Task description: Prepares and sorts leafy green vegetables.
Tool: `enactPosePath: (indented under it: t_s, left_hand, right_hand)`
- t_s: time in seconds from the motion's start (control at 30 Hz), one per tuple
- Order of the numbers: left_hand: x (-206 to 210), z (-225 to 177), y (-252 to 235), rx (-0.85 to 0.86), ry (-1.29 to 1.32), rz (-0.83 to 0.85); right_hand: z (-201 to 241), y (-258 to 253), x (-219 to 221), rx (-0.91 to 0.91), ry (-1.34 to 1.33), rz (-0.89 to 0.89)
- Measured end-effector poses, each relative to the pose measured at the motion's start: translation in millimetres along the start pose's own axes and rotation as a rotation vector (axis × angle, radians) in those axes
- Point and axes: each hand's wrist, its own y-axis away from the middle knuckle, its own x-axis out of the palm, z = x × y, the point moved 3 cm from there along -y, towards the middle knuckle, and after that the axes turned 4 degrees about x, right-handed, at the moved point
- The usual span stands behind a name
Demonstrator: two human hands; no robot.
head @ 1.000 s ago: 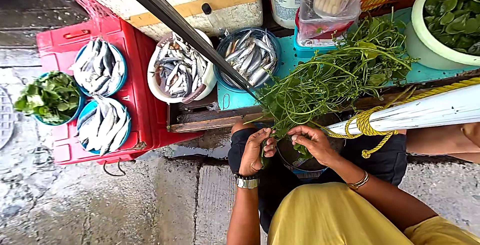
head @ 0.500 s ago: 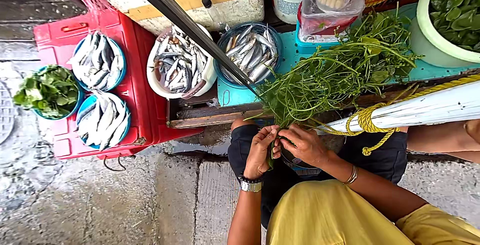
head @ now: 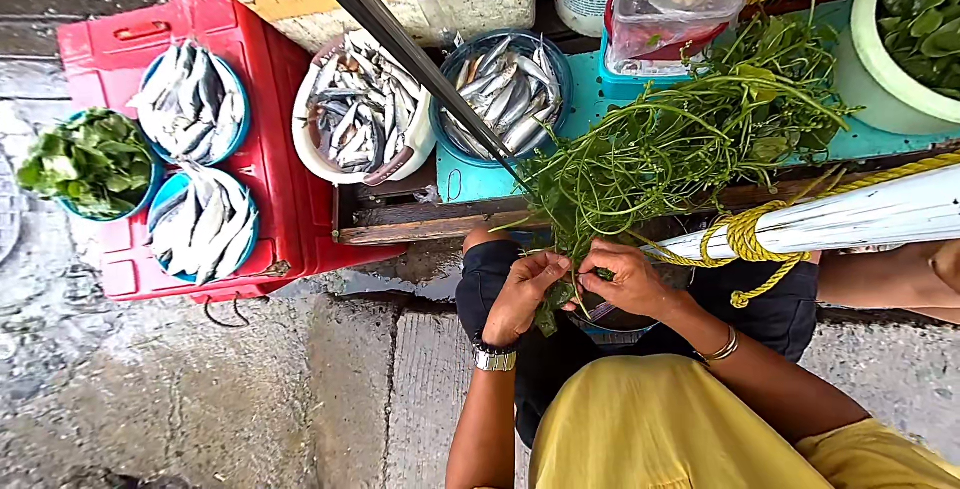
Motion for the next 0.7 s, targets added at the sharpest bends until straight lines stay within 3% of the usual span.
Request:
enactPosePath:
  t_s: [0.2, 0.33, 0.43, 0.7]
  left_hand:
    - [10, 10, -11, 0.018, -0.134, -0.006]
    - [6, 14, -12, 0.077, -0.129, -0.033]
    - [-1, 14, -10, 0.095, -0.122, -0.079]
    - [1, 14, -13, 0.138, -0.052, -0.025]
  right_hand:
    - [-1, -1, -9, 0.309, -0.377, 0.095]
    - [-4, 2, -8, 0.590, -0.728, -0.043]
    - [-1, 2, -8, 0.600, -0.810, -0.087]
    - [4, 6, 2, 0.483, -0.940, 0.096]
